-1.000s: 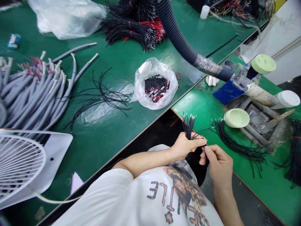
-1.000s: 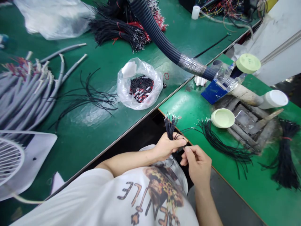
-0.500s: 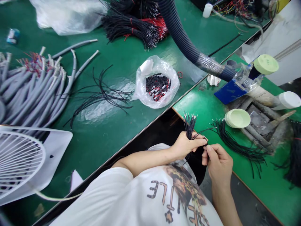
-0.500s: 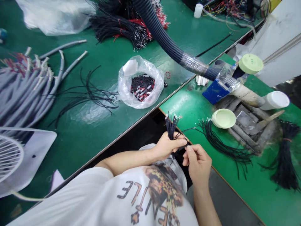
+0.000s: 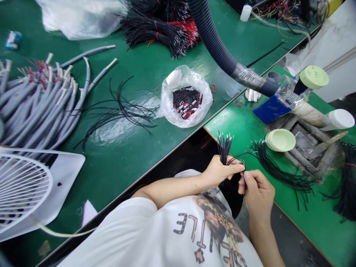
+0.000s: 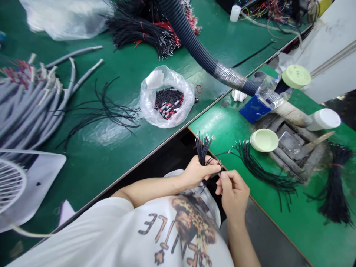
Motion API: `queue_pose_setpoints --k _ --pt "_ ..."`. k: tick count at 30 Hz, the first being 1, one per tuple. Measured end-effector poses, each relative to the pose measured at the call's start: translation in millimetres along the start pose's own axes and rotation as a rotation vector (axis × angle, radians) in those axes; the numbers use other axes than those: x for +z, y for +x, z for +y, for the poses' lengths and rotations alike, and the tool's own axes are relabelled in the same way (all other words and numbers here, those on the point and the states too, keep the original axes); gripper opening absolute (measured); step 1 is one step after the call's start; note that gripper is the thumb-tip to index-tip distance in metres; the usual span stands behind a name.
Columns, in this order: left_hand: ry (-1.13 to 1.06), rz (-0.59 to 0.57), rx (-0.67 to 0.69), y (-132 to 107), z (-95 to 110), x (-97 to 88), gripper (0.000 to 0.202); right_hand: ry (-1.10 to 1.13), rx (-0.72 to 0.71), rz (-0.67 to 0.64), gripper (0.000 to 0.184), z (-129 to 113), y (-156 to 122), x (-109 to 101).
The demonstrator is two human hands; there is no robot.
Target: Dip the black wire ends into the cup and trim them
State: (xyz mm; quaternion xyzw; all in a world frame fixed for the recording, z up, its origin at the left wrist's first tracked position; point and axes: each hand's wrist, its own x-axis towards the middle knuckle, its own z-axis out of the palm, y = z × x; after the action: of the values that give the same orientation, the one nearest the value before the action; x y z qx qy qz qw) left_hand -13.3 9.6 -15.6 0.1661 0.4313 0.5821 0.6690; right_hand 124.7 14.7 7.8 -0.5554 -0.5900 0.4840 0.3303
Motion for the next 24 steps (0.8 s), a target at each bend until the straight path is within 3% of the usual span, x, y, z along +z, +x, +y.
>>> queue_pose_setpoints --k 24 --pt "-0.003 -0.024 -0.056 0.5 1.9 1.8 0.040 -0.012 -0.028 0.054 0.026 1.8 3.5 -1.4"
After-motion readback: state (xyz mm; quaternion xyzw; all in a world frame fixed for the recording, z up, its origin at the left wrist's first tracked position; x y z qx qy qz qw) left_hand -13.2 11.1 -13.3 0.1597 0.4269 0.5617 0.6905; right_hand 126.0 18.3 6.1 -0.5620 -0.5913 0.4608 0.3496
